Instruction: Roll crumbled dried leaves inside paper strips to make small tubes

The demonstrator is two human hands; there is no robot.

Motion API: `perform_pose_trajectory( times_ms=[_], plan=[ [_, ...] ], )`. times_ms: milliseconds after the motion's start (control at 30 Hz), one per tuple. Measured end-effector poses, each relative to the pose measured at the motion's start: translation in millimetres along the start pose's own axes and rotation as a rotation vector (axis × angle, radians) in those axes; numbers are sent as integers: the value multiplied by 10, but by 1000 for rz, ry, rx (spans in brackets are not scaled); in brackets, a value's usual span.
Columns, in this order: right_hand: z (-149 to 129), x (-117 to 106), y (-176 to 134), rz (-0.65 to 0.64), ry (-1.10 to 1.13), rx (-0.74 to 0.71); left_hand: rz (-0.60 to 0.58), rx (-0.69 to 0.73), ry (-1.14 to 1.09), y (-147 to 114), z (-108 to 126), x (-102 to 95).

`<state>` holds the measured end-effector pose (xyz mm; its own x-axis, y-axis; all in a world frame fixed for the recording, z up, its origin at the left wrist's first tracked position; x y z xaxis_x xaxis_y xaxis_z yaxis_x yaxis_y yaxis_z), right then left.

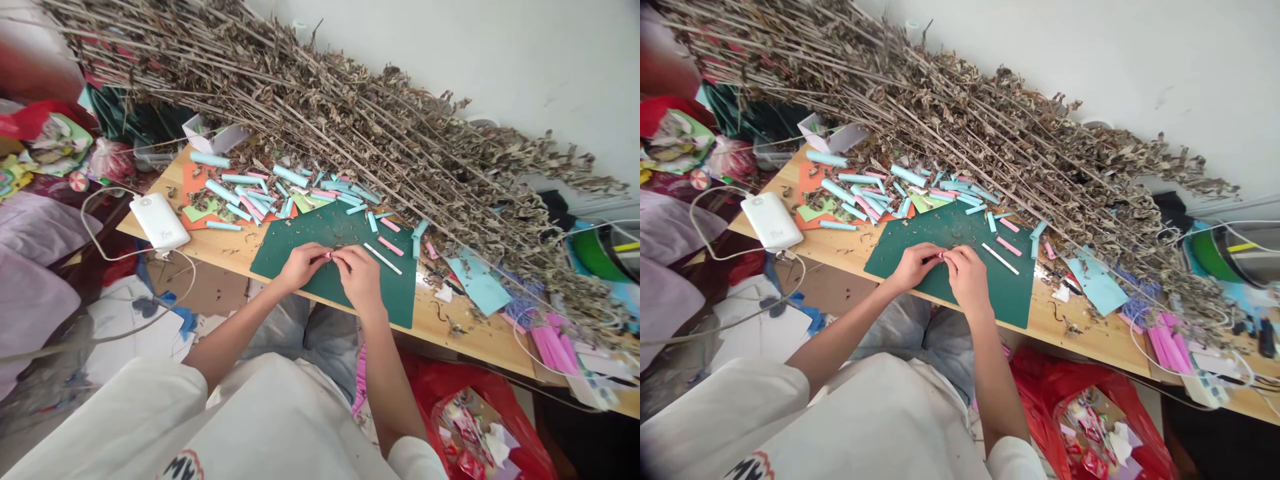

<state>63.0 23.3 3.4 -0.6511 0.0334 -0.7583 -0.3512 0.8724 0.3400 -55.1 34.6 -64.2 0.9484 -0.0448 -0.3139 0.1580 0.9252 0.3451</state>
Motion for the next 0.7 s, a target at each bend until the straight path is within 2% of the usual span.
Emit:
perform_pose_trajectory(
  times_ms=[200,333,467,700],
  plan=[
    [68,44,-14,48,47,56,-29,2,-4,4,10,18],
    [62,46,-29,113,73,1,-30,-1,-6,1,7,16],
    [66,73,-67,108,50,-11,-30,3,-3,-3,8,13],
    [137,120,-128,102,117,119,-21,-4,-8,10,8,7]
  ],
)
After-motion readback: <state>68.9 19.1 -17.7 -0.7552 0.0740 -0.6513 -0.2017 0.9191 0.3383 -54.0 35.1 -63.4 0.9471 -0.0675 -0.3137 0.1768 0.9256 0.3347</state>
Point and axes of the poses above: each hand's wrist, its own y-axis towards the middle knuckle, its own x-axis out of the palm, z = x × y, the point moved 9 cm from there along y, towards the middle knuckle, and after that the axes turned 3 degrees about -x, right-handed, at the moved point
